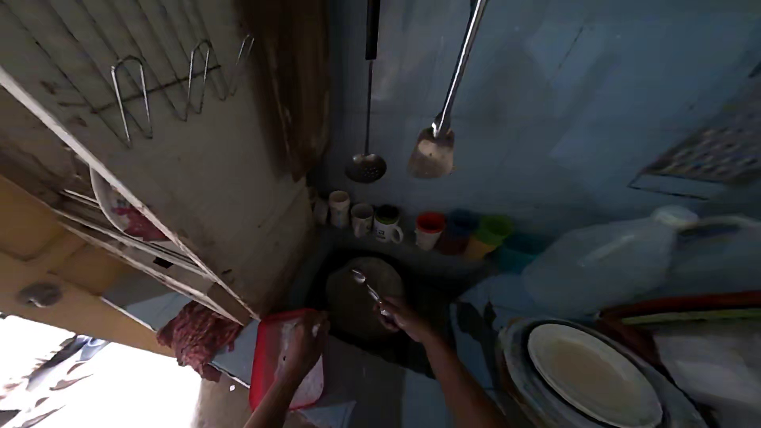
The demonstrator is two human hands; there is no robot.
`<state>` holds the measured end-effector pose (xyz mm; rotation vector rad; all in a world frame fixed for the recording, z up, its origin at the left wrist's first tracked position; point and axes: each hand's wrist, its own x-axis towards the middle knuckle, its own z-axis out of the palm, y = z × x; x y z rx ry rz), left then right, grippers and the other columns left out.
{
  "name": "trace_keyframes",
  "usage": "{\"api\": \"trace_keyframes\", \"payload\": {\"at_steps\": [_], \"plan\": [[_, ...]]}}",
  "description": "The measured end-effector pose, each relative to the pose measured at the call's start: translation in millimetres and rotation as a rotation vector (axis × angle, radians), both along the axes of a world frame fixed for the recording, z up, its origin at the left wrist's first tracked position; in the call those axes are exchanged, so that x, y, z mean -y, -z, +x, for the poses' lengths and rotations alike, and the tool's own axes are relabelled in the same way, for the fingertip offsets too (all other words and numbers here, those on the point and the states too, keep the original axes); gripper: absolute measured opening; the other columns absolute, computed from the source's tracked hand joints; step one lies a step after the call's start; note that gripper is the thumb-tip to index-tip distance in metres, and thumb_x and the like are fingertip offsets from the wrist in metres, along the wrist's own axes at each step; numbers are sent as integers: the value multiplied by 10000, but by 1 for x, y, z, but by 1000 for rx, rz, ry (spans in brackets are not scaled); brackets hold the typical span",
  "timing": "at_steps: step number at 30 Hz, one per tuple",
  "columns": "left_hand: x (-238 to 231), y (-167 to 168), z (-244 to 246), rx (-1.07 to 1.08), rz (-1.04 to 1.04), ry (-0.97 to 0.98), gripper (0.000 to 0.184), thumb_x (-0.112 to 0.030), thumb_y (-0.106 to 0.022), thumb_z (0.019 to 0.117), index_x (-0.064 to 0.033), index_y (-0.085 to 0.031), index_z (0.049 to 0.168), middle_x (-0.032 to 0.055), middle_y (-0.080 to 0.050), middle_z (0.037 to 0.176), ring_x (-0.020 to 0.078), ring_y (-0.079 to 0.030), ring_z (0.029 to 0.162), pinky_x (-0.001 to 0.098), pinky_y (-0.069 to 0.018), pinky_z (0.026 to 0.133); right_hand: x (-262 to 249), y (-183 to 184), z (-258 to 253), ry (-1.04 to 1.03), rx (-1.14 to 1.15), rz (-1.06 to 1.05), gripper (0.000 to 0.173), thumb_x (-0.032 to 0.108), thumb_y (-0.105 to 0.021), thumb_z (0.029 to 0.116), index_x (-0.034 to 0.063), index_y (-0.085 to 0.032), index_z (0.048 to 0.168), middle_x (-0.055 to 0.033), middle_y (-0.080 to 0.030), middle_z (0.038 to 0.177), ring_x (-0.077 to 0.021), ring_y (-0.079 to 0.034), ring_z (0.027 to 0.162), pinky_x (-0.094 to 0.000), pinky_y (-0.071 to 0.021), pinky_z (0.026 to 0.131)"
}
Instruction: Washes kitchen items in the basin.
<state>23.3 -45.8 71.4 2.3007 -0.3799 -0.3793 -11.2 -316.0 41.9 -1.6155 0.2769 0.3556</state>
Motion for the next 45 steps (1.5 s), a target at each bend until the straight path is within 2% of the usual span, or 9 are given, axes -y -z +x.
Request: {"api": "trace_keyframes", "payload": {"at_steps": [4, 10, 14, 20, 27, 33, 37, 41, 45], "plan": [[51, -11, 24, -210, -534, -137, 511, -147, -594, 1040, 2, -421, 1498, 208, -657, 1175, 218, -696, 855, 375, -603, 750, -20, -31, -14, -57, 17, -15, 308, 246, -369, 1123, 20, -567, 1188, 39, -548, 741, -26, -509, 574, -177, -429, 522], [69, -28, 44, -88, -402, -97, 258, -121, -546, 1057, 68, -670, 1182, 177, -690, 1037, 180, -663, 838, 346, -568, 810, -20, -32, -23, -130, -29, -226, 296, 218, -484, 1089, -10, -556, 1263, -21, -595, 825, -57, -521, 602, -224, -456, 563], [52, -26, 59, -159, -755, -359, 336, -111, -467, 1088, 100, -529, 1344, 230, -637, 1219, 229, -664, 1018, 374, -573, 890, -3, -28, -27, -224, -78, -518, 375, 240, -461, 1103, -37, -557, 1335, -212, -615, 1087, -246, -596, 809, -398, -521, 775], [43, -37, 56, -333, -1048, -559, 305, -192, -353, 1131, 37, -477, 1289, 131, -666, 930, 190, -695, 742, 337, -610, 670, 3, -50, -21, -311, -137, -999, 349, 119, -621, 984, -39, -626, 1294, -290, -588, 1338, -452, -546, 1279, -604, -421, 1074], [8, -23, 38, -299, -946, -520, 240, -153, -341, 1123, 20, -506, 1155, 44, -591, 761, 100, -563, 553, 238, -517, 516, 29, -38, 0, 55, 119, -639, 397, 108, -772, 862, -42, -662, 1213, -236, -671, 1139, -338, -647, 1048, -530, -509, 953], [-30, -16, 17, -335, -919, -657, 231, -164, -343, 1125, 3, -496, 1170, 53, -581, 791, 115, -569, 572, 259, -530, 534, 30, -21, 16, 371, 42, 42, 227, 79, -461, 1048, -32, -554, 1223, -65, -613, 914, -132, -634, 747, -301, -575, 708], [-48, -7, 4, -306, -934, -683, 222, -147, -353, 1122, -5, -510, 1186, 37, -579, 737, 107, -564, 534, 253, -523, 499, 11, 13, 46, 340, -141, -200, 380, 359, -443, 1103, 82, -555, 1337, -28, -529, 868, -90, -475, 610, -251, -430, 534], [-65, 5, -8, -302, -925, -644, 222, -125, -339, 1118, 9, -505, 1181, 40, -612, 743, 94, -569, 520, 235, -520, 484, -1, 69, 61, -10, -245, -565, 544, 274, -615, 1030, -20, -478, 1466, -295, -540, 1407, -418, -548, 1271, -574, -430, 1059], [-81, 11, -18, -299, -896, -620, 220, -115, -346, 1109, 2, -519, 1178, 42, -618, 779, 106, -598, 589, 246, -540, 540, -19, 103, 42, -209, -241, -819, 631, 106, -669, 970, -58, -399, 1518, -320, -442, 1511, -477, -420, 1412, -601, -333, 1166]]}}
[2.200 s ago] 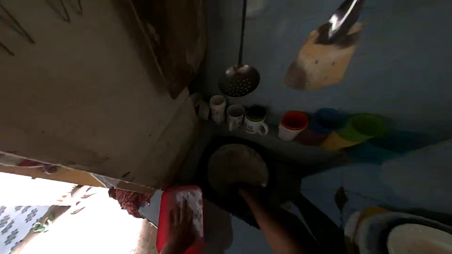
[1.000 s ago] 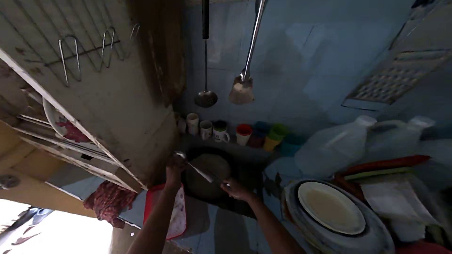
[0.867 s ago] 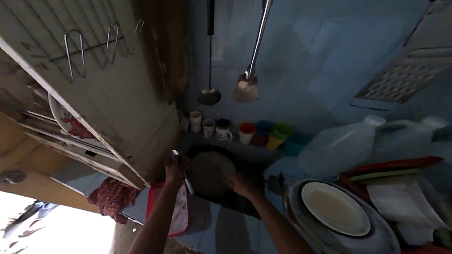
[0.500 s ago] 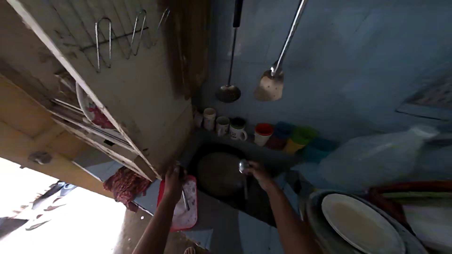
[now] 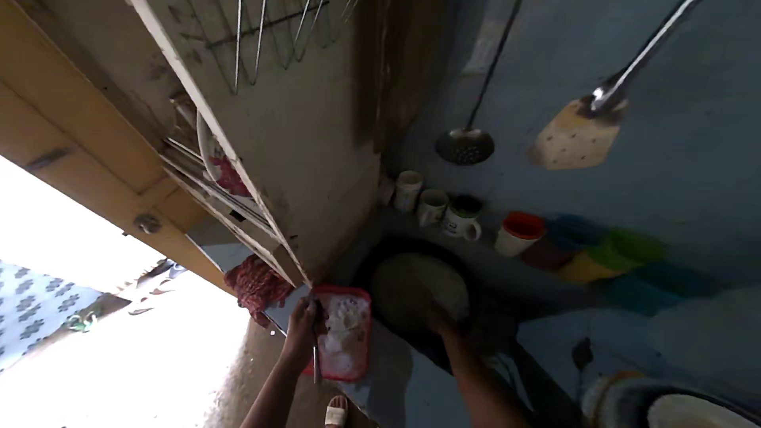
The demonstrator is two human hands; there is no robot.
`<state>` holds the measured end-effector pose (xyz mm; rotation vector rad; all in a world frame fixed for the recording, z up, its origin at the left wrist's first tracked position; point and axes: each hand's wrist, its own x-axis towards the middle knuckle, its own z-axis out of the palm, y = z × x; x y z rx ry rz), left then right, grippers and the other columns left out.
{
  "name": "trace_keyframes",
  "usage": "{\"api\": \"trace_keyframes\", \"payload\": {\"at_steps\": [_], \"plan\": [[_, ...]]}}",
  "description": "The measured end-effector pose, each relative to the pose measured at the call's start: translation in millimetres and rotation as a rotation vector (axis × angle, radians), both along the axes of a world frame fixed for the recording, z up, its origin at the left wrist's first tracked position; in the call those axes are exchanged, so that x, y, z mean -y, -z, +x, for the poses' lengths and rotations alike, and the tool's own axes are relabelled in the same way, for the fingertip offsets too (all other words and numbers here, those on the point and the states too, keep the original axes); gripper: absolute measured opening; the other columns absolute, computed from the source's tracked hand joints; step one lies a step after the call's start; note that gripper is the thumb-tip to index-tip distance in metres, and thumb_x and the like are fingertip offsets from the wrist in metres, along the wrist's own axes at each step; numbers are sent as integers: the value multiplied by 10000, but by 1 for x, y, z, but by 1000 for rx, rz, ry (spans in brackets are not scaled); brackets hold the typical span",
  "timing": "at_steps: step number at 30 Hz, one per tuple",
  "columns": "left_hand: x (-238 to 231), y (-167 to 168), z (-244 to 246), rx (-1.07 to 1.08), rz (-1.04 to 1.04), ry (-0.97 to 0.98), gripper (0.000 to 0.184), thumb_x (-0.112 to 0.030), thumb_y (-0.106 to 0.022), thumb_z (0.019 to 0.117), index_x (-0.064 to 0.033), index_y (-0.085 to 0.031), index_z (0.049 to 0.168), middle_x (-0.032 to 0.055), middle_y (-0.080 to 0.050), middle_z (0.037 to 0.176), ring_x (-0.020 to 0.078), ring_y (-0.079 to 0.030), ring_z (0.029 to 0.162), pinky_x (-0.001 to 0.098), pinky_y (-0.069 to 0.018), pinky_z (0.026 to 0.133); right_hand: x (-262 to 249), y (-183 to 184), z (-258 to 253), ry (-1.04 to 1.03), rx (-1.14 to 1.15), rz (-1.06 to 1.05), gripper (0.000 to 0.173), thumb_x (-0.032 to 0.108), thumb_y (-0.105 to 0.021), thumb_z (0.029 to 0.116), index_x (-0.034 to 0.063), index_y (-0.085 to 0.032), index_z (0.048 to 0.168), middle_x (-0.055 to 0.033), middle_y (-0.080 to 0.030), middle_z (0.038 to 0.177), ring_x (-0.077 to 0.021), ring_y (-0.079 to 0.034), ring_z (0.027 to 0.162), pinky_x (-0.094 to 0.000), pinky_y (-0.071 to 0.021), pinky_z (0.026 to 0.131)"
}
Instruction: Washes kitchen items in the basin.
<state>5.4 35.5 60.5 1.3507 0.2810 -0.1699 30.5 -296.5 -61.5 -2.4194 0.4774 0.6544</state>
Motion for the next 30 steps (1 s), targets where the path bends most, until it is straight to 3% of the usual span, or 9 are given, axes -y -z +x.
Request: {"api": "trace_keyframes", "payload": {"at_steps": [4, 7, 10, 12, 18, 20, 23, 28, 30], "plan": [[-6, 6, -5, -8, -23, 23, 203, -122, -358, 1103, -9, -525, 1117, 37, -618, 769, 96, -587, 580, 233, -527, 536, -13, 4, -28, 59, 109, -128, 388, 59, -585, 1005, -67, -570, 1372, -309, -566, 1387, -473, -538, 1300, -604, -398, 1111], [-4, 6, -7, -24, -19, 55, 215, -118, -350, 1106, -2, -530, 1083, 46, -625, 775, 104, -597, 588, 241, -537, 552, -17, -45, -25, -66, -34, -17, 390, 70, -505, 1057, -92, -523, 1411, -319, -527, 1434, -470, -501, 1342, -552, -362, 1140], [2, 5, -2, -28, -6, 84, 242, -127, -347, 1109, 3, -549, 1087, 46, -633, 778, 110, -602, 593, 248, -543, 555, -8, -10, -11, -55, 97, -92, 406, 148, -589, 1021, -21, -583, 1391, -281, -558, 1417, -453, -514, 1338, -581, -377, 1140], [5, 3, 1, -29, 2, 96, 240, -129, -354, 1113, 10, -548, 1087, 49, -632, 761, 106, -586, 562, 244, -529, 530, -1, 7, -15, -40, 99, -216, 457, 183, -627, 998, 27, -574, 1424, -240, -517, 1486, -432, -448, 1404, -601, -313, 1174], [14, 1, 6, 7, -38, 169, 254, -122, -332, 1112, 10, -549, 1088, 50, -635, 783, 98, -580, 561, 239, -533, 542, 8, 0, -40, 52, 17, -382, 392, 179, -504, 1056, -38, -586, 1372, -272, -525, 1459, -454, -446, 1395, -607, -270, 1190], [21, -3, 10, -2, -70, 162, 238, -112, -350, 1112, 18, -550, 1129, 56, -634, 802, 104, -586, 590, 245, -536, 566, 3, -39, -34, 83, -41, -255, 416, 225, -499, 1064, -36, -578, 1379, -276, -539, 1442, -434, -479, 1373, -608, -310, 1158], [38, -7, 16, -22, -183, 134, 235, -85, -373, 1103, 20, -526, 1247, 62, -631, 860, 122, -627, 679, 269, -569, 637, -5, -68, -30, 203, 28, 168, 470, 270, -440, 1107, -72, -505, 1423, -303, -548, 1396, -414, -544, 1291, -550, -408, 1097], [82, -20, 35, -85, -531, 75, 195, -138, -350, 1121, -51, -458, 1257, 36, -615, 880, 111, -655, 738, 260, -593, 716, -64, -113, -51, 337, 149, 830, 404, 266, -361, 1127, -34, -605, 1242, -108, -711, 1050, -153, -692, 914, -317, -568, 824], [92, -22, 43, -19, -518, 111, 203, -132, -341, 1120, -34, -446, 1263, 50, -627, 925, 128, -665, 810, 290, -593, 789, -81, -119, -63, 287, 170, 1002, 370, 232, -357, 1121, -27, -595, 1239, -73, -708, 942, -141, -692, 817, -312, -592, 767]]}}
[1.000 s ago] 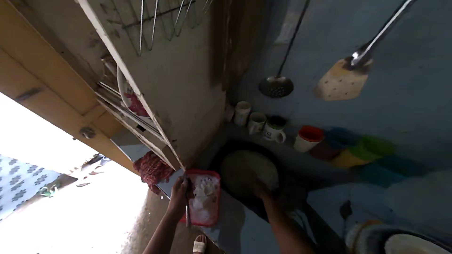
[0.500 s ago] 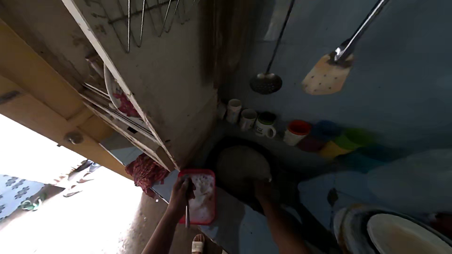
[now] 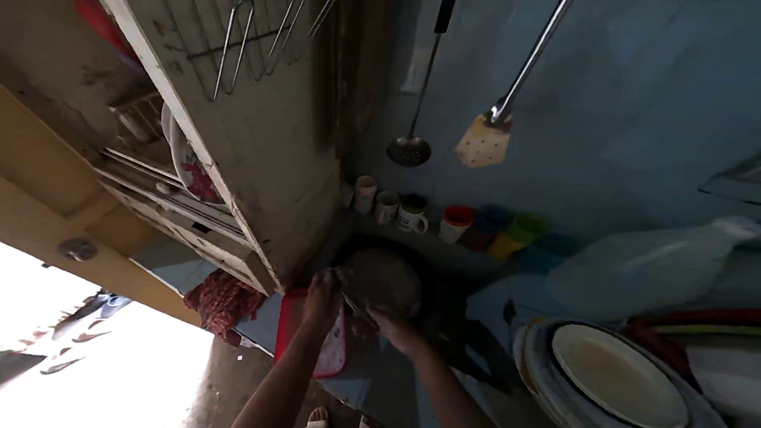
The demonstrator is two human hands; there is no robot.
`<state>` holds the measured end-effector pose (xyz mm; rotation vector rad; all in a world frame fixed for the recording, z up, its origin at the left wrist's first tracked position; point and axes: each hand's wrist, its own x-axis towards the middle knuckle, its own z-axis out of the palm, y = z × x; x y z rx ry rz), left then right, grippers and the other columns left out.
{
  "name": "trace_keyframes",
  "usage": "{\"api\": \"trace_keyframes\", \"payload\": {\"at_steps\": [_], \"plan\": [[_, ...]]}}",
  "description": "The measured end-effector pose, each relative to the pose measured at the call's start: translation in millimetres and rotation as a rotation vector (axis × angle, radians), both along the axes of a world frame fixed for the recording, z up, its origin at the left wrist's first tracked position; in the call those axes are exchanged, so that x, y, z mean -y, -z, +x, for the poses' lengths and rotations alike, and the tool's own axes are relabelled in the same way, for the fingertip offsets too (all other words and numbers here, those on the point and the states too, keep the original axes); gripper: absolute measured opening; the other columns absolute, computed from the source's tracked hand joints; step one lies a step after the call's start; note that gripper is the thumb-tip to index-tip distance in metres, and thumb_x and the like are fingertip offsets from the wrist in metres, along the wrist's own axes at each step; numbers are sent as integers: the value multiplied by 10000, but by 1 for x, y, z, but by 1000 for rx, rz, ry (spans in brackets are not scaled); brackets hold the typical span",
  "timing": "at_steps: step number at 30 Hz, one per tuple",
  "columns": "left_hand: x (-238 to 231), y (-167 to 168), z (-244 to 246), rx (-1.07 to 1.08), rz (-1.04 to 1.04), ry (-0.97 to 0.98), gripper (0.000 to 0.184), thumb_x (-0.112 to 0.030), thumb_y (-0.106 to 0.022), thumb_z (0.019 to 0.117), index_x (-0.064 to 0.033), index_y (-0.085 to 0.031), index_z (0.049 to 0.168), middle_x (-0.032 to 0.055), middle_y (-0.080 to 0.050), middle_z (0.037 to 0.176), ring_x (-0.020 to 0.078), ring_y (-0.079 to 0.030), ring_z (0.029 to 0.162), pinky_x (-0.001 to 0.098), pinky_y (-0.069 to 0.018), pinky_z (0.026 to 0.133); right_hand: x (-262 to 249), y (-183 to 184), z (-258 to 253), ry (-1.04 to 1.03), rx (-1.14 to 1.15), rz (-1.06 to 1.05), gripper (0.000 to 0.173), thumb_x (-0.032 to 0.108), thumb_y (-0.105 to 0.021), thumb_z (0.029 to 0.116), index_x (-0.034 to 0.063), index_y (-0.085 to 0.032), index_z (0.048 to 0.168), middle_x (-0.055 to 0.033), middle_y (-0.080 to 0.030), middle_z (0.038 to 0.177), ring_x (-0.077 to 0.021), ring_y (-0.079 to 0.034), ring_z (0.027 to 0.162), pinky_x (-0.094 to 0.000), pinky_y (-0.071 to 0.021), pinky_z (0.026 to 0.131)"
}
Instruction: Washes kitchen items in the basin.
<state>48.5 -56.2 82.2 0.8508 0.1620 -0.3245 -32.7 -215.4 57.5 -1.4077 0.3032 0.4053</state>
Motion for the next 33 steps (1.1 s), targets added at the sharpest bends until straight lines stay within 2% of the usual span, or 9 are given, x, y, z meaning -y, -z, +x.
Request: {"api": "trace_keyframes", "payload": {"at_steps": [3, 7, 12, 16, 21, 24, 27, 30, 33], "plan": [[-9, 3, 12, 266, 503, 64, 299, -94, -433, 1092, 78, -538, 1312, 139, -673, 1090, 163, -676, 935, 326, -584, 840, -13, -8, -14, 64, -14, 104, 314, 202, -319, 1123, 26, -578, 1142, 49, -523, 674, -57, -532, 550, -227, -519, 573], [-53, 12, 12, 518, 1304, 327, 382, -179, -531, 1062, 21, -581, 1383, 249, -649, 1303, 375, -628, 1225, 532, -470, 1073, -3, -4, -29, 203, -22, 43, 279, 194, -340, 1124, 38, -571, 1113, 74, -412, 646, -28, -406, 483, -175, -410, 471], [-77, 82, -30, 740, 1669, 924, 887, -443, -783, 866, -133, -380, 1593, 241, -225, 1673, 532, -118, 1535, 774, -115, 1162, -1, -5, -42, 225, -31, -66, 266, 182, -379, 1118, 9, -556, 1213, 48, -444, 707, -39, -435, 523, -188, -428, 507], [-72, 86, -20, 769, 1720, 770, 506, -181, -723, 920, -101, -619, 1409, 201, -550, 1476, 449, -402, 1435, 643, -270, 1180, -10, -2, -45, 245, -34, -60, 267, 172, -380, 1117, 1, -515, 1271, 38, -433, 706, -55, -433, 527, -205, -417, 500], [-63, 55, -6, 477, 1176, 295, 463, -138, -627, 1012, 93, -525, 1401, 295, -608, 1344, 381, -591, 1280, 499, -445, 1124, -24, -4, -45, 298, -33, -51, 287, 181, -363, 1123, -1, -483, 1310, 35, -411, 705, -58, -418, 516, -209, -412, 491], [-25, 12, -30, 401, 974, 135, 538, -236, -512, 1079, 86, -396, 1494, 307, -567, 1376, 354, -584, 1270, 481, -449, 1106, -45, -13, -37, 332, -57, -69, 349, 223, -358, 1129, -1, -462, 1375, -2, -464, 778, -78, -447, 573, -238, -417, 525], [18, -18, -39, 560, 1057, 131, 447, -216, -515, 1070, 112, -546, 1372, 299, -626, 1310, 380, -614, 1241, 504, -459, 1096, -65, -27, -27, 348, 8, -139, 333, 161, -404, 1106, -28, -488, 1367, -79, -580, 887, -104, -535, 675, -268, -464, 585], [36, -24, -4, 621, 1290, 74, 470, -249, -583, 1031, 102, -586, 1344, 367, -466, 1467, 507, -413, 1412, 570, -319, 1192, -62, -38, -27, 281, 85, -264, 406, 193, -381, 1117, -27, -448, 1452, -177, -610, 1046, -205, -566, 797, -366, -499, 693], [39, -17, 37, 420, 1287, -94, 501, -218, -557, 1050, 145, -502, 1392, 393, -404, 1499, 506, -357, 1451, 535, -287, 1219, -53, -39, -33, 226, 151, -367, 382, 190, -341, 1123, -52, -462, 1391, -109, -532, 842, -183, -513, 656, -353, -484, 621]]}}
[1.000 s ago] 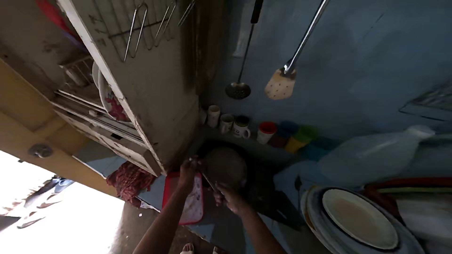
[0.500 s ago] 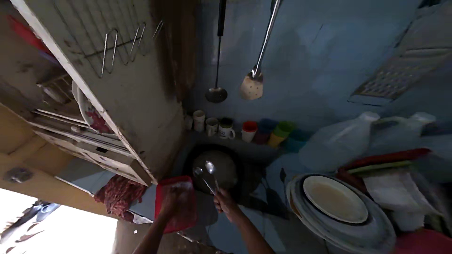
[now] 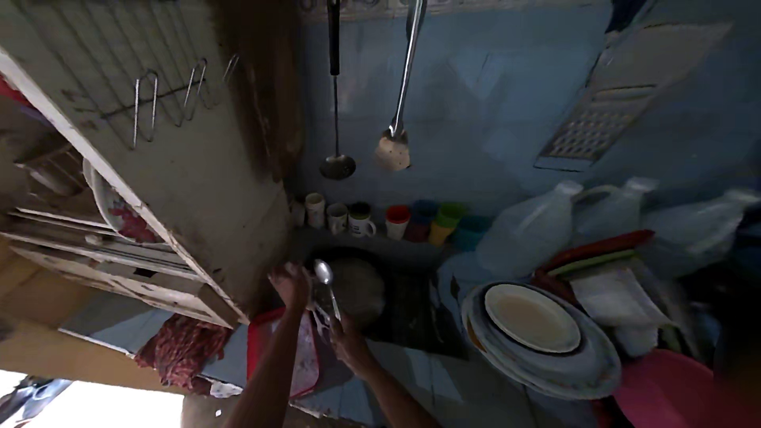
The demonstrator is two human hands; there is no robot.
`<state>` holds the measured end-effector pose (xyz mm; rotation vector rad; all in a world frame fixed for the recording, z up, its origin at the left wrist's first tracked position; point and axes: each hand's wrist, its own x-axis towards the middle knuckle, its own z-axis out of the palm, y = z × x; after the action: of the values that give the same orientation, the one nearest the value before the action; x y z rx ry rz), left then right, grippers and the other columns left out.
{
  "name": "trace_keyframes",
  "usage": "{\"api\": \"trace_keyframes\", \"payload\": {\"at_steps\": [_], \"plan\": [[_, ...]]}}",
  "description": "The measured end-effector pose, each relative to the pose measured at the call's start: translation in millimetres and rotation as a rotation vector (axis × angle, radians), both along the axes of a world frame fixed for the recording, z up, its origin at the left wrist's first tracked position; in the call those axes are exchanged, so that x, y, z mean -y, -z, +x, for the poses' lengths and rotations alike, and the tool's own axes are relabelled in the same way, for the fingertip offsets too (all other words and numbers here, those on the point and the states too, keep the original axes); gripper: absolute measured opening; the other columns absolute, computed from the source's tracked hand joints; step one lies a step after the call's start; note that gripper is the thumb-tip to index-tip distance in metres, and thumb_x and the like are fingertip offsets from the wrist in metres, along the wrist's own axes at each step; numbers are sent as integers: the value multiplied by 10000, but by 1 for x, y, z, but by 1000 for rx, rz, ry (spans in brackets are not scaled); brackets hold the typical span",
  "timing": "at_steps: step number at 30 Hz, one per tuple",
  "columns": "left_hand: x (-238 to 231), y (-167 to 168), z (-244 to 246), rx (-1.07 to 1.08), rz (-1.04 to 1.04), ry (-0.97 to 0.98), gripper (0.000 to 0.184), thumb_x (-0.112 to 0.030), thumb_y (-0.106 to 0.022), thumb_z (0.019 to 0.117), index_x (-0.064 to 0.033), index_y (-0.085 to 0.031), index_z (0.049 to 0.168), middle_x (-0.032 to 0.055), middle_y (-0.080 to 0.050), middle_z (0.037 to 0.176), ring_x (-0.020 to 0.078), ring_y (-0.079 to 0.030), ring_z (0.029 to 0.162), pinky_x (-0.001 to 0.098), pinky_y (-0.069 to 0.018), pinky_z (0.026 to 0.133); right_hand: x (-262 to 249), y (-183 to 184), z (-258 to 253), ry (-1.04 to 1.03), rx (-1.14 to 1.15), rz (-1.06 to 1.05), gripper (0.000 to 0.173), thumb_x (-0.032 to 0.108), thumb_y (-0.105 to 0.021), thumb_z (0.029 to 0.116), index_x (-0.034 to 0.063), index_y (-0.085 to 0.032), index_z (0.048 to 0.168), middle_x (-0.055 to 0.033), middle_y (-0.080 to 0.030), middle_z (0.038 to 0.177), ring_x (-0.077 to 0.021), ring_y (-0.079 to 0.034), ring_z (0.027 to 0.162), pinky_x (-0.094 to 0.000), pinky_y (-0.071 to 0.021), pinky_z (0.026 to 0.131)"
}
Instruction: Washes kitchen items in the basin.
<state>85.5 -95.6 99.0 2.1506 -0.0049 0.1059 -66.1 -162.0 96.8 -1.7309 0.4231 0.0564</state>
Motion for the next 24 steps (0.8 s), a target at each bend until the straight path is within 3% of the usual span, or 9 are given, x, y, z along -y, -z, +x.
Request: {"api": "trace_keyframes", "payload": {"at_steps": [3, 6, 9, 14, 17, 19, 20, 22, 24], "plan": [[14, 11, -6, -237, -375, -141, 484, -239, -469, 1103, 88, -435, 1460, 321, -537, 1403, 406, -564, 1282, 516, -451, 1091, 6, 1, 2, -22, -6, -36, 364, 180, -342, 1122, -37, -454, 1392, -95, -519, 828, -170, -496, 632, -336, -473, 610], [35, 15, -39, -335, -584, -47, 391, -193, -438, 1109, 66, -479, 1399, 278, -596, 1242, 345, -620, 1056, 499, -523, 930, 21, 0, 9, -53, -75, -134, 418, 154, -342, 1120, -49, -386, 1482, -221, -597, 1058, -272, -592, 834, -414, -513, 786], [43, 14, -47, -376, -477, -2, 393, -199, -501, 1091, 69, -536, 1376, 286, -602, 1317, 384, -610, 1187, 531, -487, 1034, 31, -1, 10, -71, -121, -190, 397, 152, -365, 1114, -52, -429, 1449, -262, -614, 1165, -329, -641, 981, -461, -523, 892], [23, 5, -8, -225, -16, 31, 536, -298, -552, 1067, 113, -501, 1408, 351, -574, 1354, 458, -564, 1296, 548, -431, 1113, 35, -4, -8, -23, -164, -24, 379, 198, -340, 1128, 1, -464, 1426, -115, -549, 898, -179, -520, 671, -342, -487, 644], [18, -15, -8, -125, -89, 16, 494, -269, -542, 1075, 121, -520, 1378, 343, -602, 1305, 436, -595, 1246, 522, -449, 1091, 44, -1, -15, 54, -172, 178, 350, 238, -333, 1133, 12, -502, 1340, -3, -451, 768, -81, -436, 553, -240, -414, 529], [23, -21, -24, -58, -164, 223, 427, -219, -544, 1071, 126, -557, 1323, 311, -644, 1217, 386, -646, 1135, 501, -500, 1021, 48, -2, -14, 62, -134, 284, 310, 227, -356, 1128, 8, -518, 1275, 33, -431, 723, -47, -419, 524, -198, -388, 493], [26, -19, -29, -14, -137, 403, 406, -182, -557, 1055, 108, -562, 1339, 282, -643, 1261, 354, -635, 1184, 473, -494, 1053, 48, -6, -12, 43, -110, 309, 287, 220, -364, 1125, 12, -523, 1241, 46, -427, 702, -35, -416, 511, -183, -385, 480], [32, -16, -33, 63, 100, 675, 476, -263, -597, 1034, 86, -589, 1356, 290, -572, 1410, 438, -462, 1403, 524, -345, 1192, 46, -20, -10, -12, -106, 275, 280, 190, -364, 1123, -9, -525, 1235, 39, -426, 705, -42, -422, 518, -190, -393, 492], [36, -20, -27, 93, 325, 681, 480, -354, -570, 1043, 38, -652, 1308, 270, -636, 1330, 452, -537, 1330, 560, -395, 1141, 45, -20, -12, -68, -123, 200, 283, 179, -356, 1120, -13, -527, 1239, 31, -423, 715, -52, -425, 527, -207, -406, 510]]}}
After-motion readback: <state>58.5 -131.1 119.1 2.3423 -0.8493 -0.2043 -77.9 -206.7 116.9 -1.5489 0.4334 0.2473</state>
